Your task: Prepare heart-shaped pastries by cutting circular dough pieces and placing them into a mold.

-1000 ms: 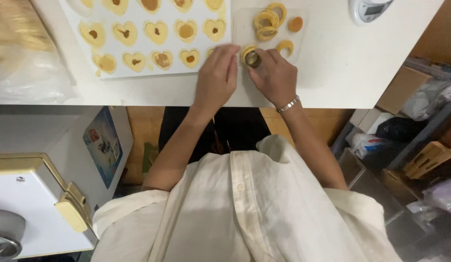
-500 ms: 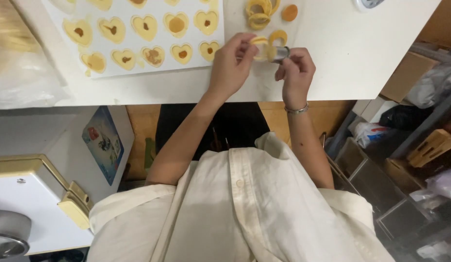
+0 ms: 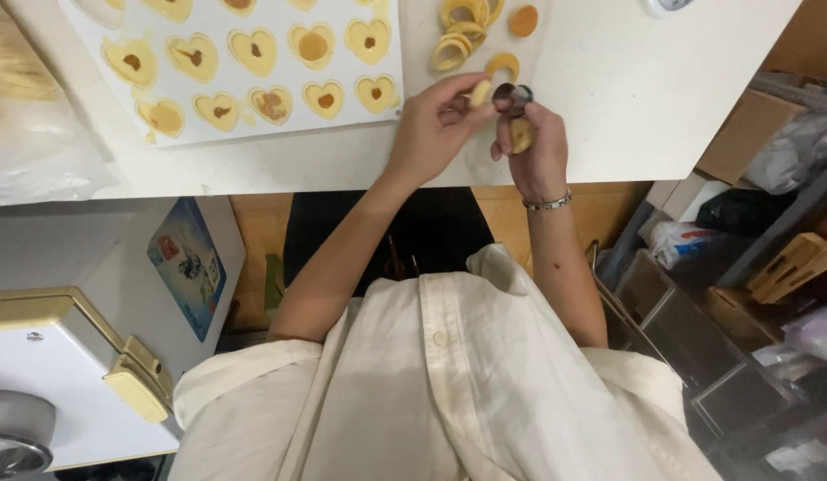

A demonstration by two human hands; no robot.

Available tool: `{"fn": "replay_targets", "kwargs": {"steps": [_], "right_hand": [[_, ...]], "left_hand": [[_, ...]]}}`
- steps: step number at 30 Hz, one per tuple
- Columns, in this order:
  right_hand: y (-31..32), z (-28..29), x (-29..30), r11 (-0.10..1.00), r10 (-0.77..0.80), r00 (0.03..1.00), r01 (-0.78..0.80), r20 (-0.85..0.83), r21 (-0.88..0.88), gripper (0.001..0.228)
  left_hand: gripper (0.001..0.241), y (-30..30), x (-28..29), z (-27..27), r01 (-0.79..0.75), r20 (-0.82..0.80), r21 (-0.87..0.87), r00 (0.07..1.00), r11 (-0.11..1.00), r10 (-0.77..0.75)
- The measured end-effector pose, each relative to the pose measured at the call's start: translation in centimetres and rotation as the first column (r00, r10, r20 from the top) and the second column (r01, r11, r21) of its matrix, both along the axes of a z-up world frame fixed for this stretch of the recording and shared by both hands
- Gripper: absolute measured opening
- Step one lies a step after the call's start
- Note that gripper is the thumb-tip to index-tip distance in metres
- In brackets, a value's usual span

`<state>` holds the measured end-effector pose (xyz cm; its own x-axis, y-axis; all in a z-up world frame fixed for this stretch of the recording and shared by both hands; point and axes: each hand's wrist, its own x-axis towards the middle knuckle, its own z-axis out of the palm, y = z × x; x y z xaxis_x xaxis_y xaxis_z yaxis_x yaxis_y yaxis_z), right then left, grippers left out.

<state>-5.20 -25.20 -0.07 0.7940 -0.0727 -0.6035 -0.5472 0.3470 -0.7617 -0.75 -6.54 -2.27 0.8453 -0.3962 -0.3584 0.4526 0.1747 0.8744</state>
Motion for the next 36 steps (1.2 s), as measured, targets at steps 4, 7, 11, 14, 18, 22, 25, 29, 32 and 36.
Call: {"fn": "replay_targets", "kwargs": {"steps": [4,7,11,14,18,22,25,29,32,36], "right_hand": [[1.5,1.0,1.1,0.844,0.252,0.939,-0.095,0.234,-0.528,0.025],[3.2,1.8,2.6,0.346,0.645,0.744,-0.08,0.176,-0.935,0.019],[4.3,2.8,3.0,0.154,0.702,0.712,-0.141,0.008,-0.978,0.026],[5.6,5.4,3.0,0.374,0.677,0.725,-0.19,0.127,-0.908,0.031],[6.9,5.8,1.9,0.648,0.672,0.696,-0.388,0.252,-0.655,0.035],[7.4,5.0,2.2,0.638,0.69,0.69,-0.436,0.22,-0.634,0.03],[7.7,4.8,2.5,0.667,0.693,0.69,-0.505,0.208,-0.547,0.03],[8.7,4.7,2.7,0.68,0.707,0.668,-0.551,0.233,-0.484,0.03],[9.3,4.6,2.6,0.69,0.706,0.666,-0.572,0.238,-0.444,0.029],[9.9,4.3,2.6,0.716,0.689,0.676,-0.583,0.26,-0.383,0.031]], "left_hand": [[0.04,2.3,0.0,0.9,-0.082,-0.048,0.03,0.995,0.996,0.084],[0.053,3.7,-0.7,1.6,-0.149,-0.008,0.009,0.989,0.989,0.15],[0.036,5.3,-3.3,0.6,-0.167,-0.206,-0.041,0.966,0.985,0.155],[0.035,6.0,-4.7,0.0,-0.241,-0.287,-0.089,0.935,0.966,0.207],[0.033,7.0,-5.5,0.5,-0.222,-0.305,-0.258,0.942,0.94,0.138],[0.034,8.6,-4.7,1.8,-0.176,-0.327,-0.203,0.939,0.963,0.103],[0.035,9.8,-4.3,2.4,-0.143,-0.349,-0.252,0.936,0.957,0.048],[0.033,11.5,-4.6,2.6,-0.093,-0.316,-0.294,0.949,0.951,-0.005],[0.031,12.4,-4.7,2.7,-0.081,-0.327,-0.298,0.945,0.951,-0.022],[0.031,13.5,-4.3,3.4,-0.079,-0.339,-0.309,0.94,0.948,-0.032]]}}
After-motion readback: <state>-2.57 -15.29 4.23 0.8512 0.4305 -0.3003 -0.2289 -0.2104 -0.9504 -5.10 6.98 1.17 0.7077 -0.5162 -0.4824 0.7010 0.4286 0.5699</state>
